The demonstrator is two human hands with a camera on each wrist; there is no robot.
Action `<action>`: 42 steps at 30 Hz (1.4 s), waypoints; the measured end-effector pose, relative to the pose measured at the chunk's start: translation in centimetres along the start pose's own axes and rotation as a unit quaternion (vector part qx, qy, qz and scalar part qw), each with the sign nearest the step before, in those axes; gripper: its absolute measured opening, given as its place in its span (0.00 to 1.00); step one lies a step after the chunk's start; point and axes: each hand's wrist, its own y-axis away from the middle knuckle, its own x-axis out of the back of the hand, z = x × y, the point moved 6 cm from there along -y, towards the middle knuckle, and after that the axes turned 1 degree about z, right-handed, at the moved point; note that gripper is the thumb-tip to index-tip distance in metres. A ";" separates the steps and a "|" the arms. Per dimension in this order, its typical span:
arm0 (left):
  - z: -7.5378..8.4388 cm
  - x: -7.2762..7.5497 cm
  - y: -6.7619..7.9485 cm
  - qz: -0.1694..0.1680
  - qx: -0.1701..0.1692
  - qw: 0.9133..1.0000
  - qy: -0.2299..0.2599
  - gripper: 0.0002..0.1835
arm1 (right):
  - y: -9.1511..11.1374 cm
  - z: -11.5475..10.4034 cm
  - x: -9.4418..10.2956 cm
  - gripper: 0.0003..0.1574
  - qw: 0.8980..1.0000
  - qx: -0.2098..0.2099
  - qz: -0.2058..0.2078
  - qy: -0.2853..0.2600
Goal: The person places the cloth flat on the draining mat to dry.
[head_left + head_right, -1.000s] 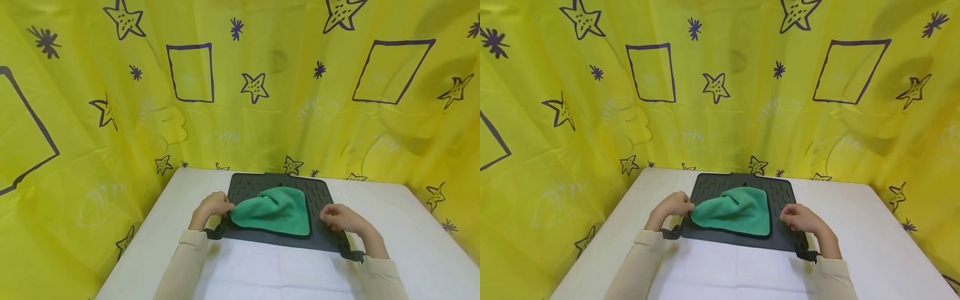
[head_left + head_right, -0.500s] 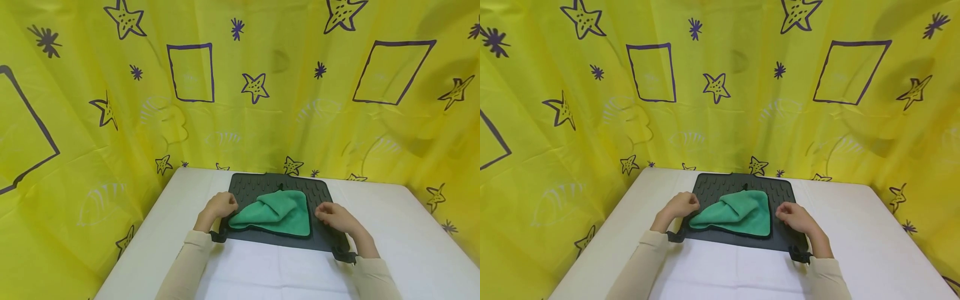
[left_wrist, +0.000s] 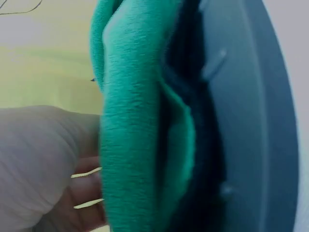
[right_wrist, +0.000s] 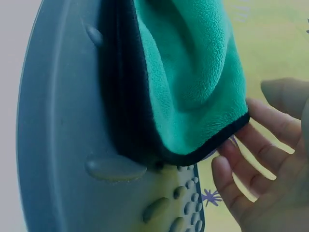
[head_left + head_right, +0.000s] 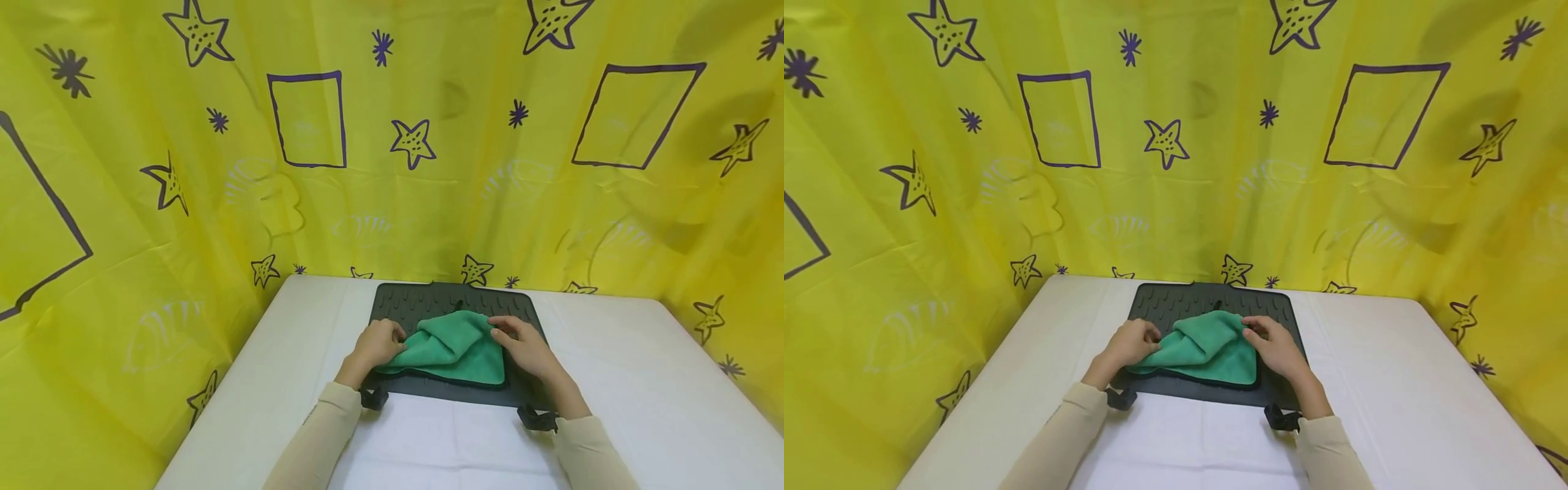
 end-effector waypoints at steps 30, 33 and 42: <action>0.8 -0.5 1.2 -0.117 0.018 0.993 -0.002 0.28 | -0.1 0.8 -1.5 0.09 0.996 -0.059 -0.039 0.053; 0.6 -0.4 1.3 -0.121 0.022 0.992 0.004 0.29 | -0.2 0.9 -1.0 0.10 0.996 -0.056 -0.026 0.060; -0.3 1.6 0.7 -0.044 0.015 0.997 0.057 0.18 | 0.1 1.1 2.0 0.14 0.995 -0.078 0.061 0.017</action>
